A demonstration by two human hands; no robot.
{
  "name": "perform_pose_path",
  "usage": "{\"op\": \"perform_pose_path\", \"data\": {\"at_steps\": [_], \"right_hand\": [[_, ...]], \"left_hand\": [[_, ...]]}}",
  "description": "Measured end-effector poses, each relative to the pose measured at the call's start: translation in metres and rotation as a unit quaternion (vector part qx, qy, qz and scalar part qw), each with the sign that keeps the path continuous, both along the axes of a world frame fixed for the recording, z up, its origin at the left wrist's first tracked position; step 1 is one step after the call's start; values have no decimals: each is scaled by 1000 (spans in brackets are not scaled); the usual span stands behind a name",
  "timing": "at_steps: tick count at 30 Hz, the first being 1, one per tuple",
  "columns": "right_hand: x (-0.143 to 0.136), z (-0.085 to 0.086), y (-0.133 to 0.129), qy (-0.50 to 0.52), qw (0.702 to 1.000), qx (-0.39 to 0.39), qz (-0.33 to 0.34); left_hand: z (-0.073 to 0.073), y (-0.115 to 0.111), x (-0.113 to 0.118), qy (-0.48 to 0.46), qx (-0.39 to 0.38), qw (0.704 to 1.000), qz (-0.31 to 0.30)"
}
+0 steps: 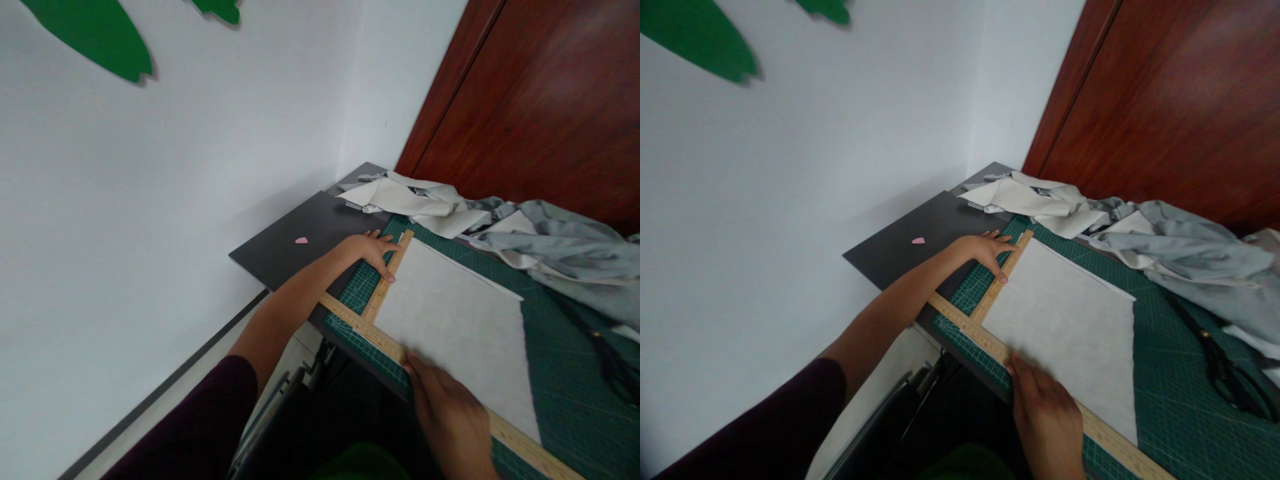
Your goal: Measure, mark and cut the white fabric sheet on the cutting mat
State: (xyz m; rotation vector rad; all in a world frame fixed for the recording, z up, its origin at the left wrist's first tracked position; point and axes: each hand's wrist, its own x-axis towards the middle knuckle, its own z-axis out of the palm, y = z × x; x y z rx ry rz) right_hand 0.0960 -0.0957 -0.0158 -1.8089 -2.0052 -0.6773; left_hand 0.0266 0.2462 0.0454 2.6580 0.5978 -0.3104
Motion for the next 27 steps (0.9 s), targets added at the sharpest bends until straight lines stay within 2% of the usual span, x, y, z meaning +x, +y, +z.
{"op": "perform_pose_path", "data": {"at_steps": [19,27], "right_hand": [[0,0,-1,13,1000,-7,-4],[-1,-1,0,6,1000,5,1]], "left_hand": [[1,-1,2,-1,-6,1000,5],[5,-5,-1,6,3,1000,2]]}}
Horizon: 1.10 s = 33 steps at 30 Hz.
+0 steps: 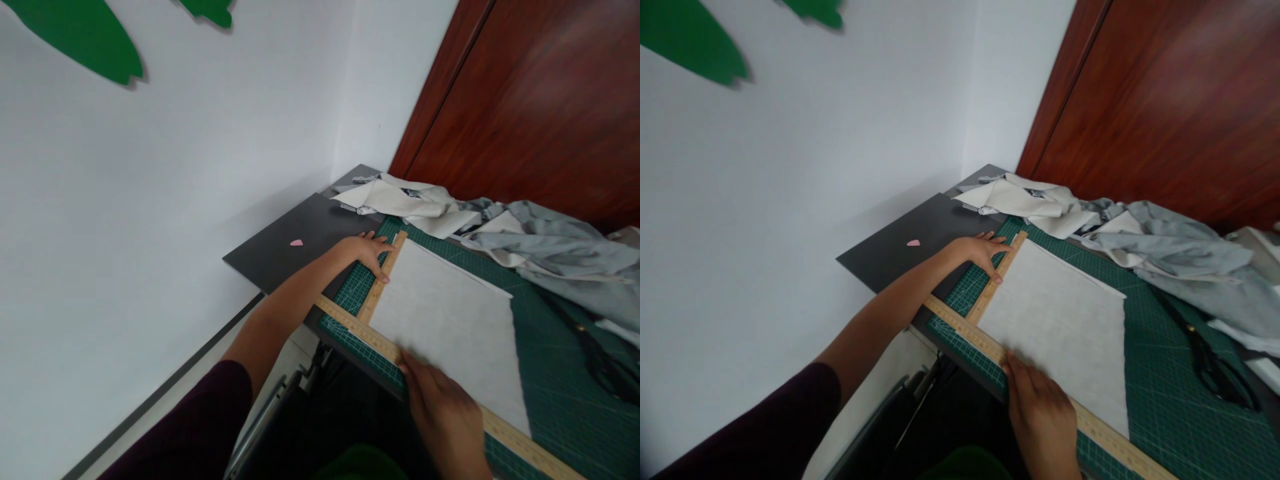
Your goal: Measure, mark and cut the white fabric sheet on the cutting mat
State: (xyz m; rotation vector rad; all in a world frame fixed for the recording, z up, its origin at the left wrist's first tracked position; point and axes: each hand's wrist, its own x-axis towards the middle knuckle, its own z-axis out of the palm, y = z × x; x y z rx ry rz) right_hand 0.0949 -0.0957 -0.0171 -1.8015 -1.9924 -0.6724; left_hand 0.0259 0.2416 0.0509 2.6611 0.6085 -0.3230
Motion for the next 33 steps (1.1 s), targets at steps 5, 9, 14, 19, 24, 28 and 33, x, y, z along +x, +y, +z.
{"op": "perform_pose_path", "data": {"at_steps": [5,9,14,19,24,28,33], "right_hand": [[3,-6,2,-2,999,31,12],[7,-11,3,-9,999,31,25],[10,-19,-2,-10,1000,10,21],[8,-29,-6,6,1000,16,-3],[13,-31,-7,-16,1000,16,5],[17,-27,-7,-55,998,-1,28],[18,-25,-6,-67,997,-2,24]], "left_hand": [[2,0,-3,7,6,1000,1],[2,2,-5,13,6,1000,5],[1,2,-3,22,8,1000,7],[-1,4,-2,13,4,1000,7],[-1,6,-2,13,2,1000,2],[1,6,-2,18,5,1000,1],[1,5,-1,22,5,1000,8]]}}
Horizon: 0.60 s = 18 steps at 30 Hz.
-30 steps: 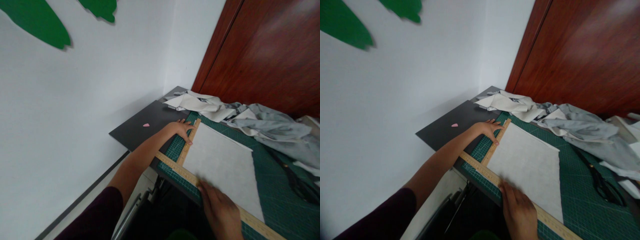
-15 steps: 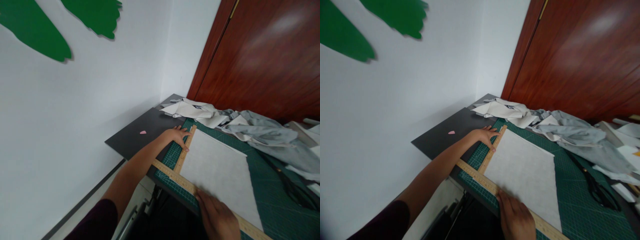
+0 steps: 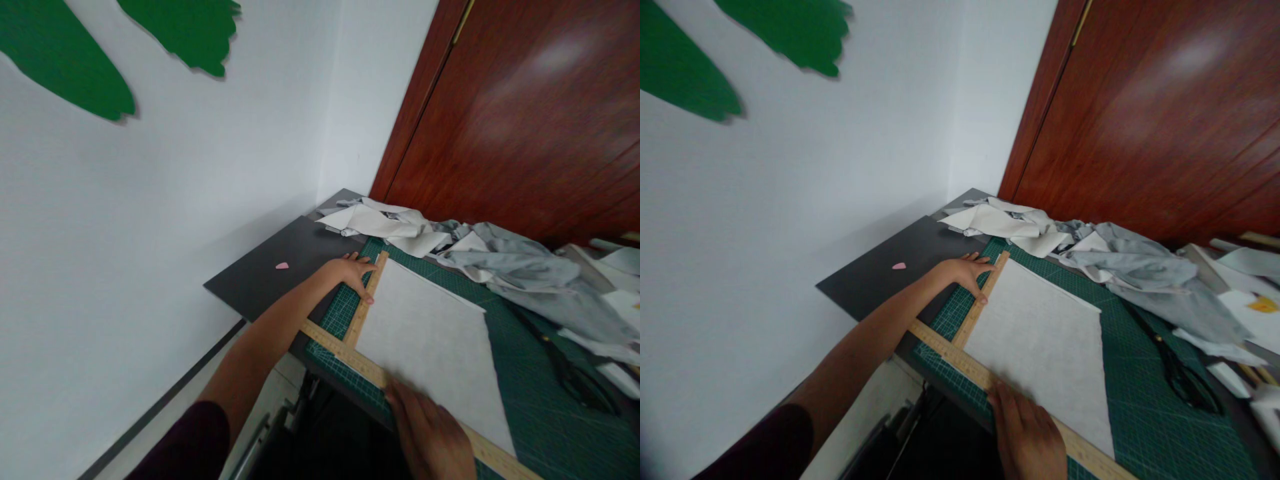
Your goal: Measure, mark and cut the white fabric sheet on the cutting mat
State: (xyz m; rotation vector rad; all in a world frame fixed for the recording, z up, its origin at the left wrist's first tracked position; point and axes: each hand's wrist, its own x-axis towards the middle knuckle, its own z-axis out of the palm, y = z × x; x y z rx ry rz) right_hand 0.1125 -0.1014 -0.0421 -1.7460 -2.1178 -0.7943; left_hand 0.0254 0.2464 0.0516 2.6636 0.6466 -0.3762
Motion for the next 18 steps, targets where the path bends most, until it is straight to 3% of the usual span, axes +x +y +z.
{"op": "perform_pose_path", "data": {"at_steps": [4,10,14,18], "right_hand": [[-3,6,-1,19,1000,5,-1],[-22,38,16,83,991,8,101],[-31,60,71,186,980,-37,56],[-20,67,138,292,949,-116,1]], "left_hand": [[-1,0,1,-6,-6,1000,0],[-1,1,-1,-13,-11,1000,3],[0,1,-1,-5,2,1000,4],[1,1,0,4,17,1000,-4]]}}
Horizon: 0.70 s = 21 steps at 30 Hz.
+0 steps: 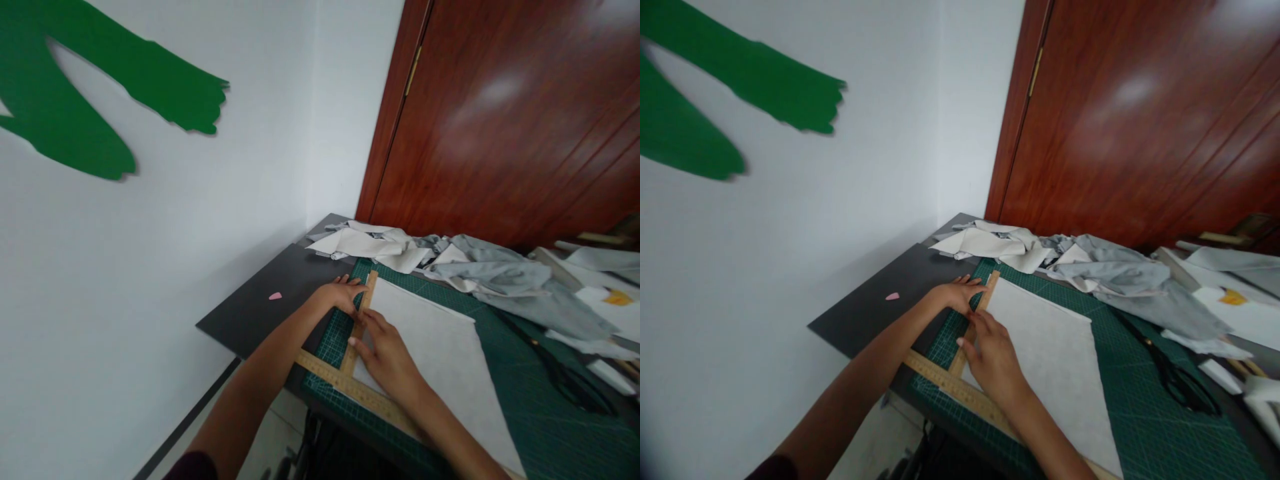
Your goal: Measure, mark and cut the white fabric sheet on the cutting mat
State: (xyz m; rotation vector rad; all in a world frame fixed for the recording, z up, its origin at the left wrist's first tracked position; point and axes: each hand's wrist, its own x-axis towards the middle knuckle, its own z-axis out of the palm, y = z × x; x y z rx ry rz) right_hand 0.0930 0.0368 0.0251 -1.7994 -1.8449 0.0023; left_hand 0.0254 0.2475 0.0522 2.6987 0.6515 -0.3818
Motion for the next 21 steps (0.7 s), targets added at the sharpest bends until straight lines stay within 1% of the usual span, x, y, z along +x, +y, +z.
{"op": "perform_pose_path", "data": {"at_steps": [1,3,6,8,9,11,14,18,21], "right_hand": [[4,-2,12,11,999,-28,-18],[12,-9,26,28,996,-80,-29],[20,-21,29,28,990,-133,-41],[21,-24,27,23,987,-152,-51],[21,-23,27,23,986,-159,-52],[21,-16,27,24,985,-166,-45],[22,1,31,22,983,-180,-30],[22,21,39,6,972,-233,-41],[20,30,48,-8,964,-260,-53]], "left_hand": [[0,0,0,2,2,1000,-1],[-2,2,-1,0,0,1000,-2],[-3,3,-2,-7,-9,1000,0],[-4,4,-2,-12,-14,1000,-1],[-5,4,-2,-11,-14,1000,-1],[-5,5,-2,-7,-12,1000,-1],[-7,5,0,-6,-11,1000,2],[-8,5,1,-4,-10,1000,4],[-7,4,0,4,-6,1000,1]]}}
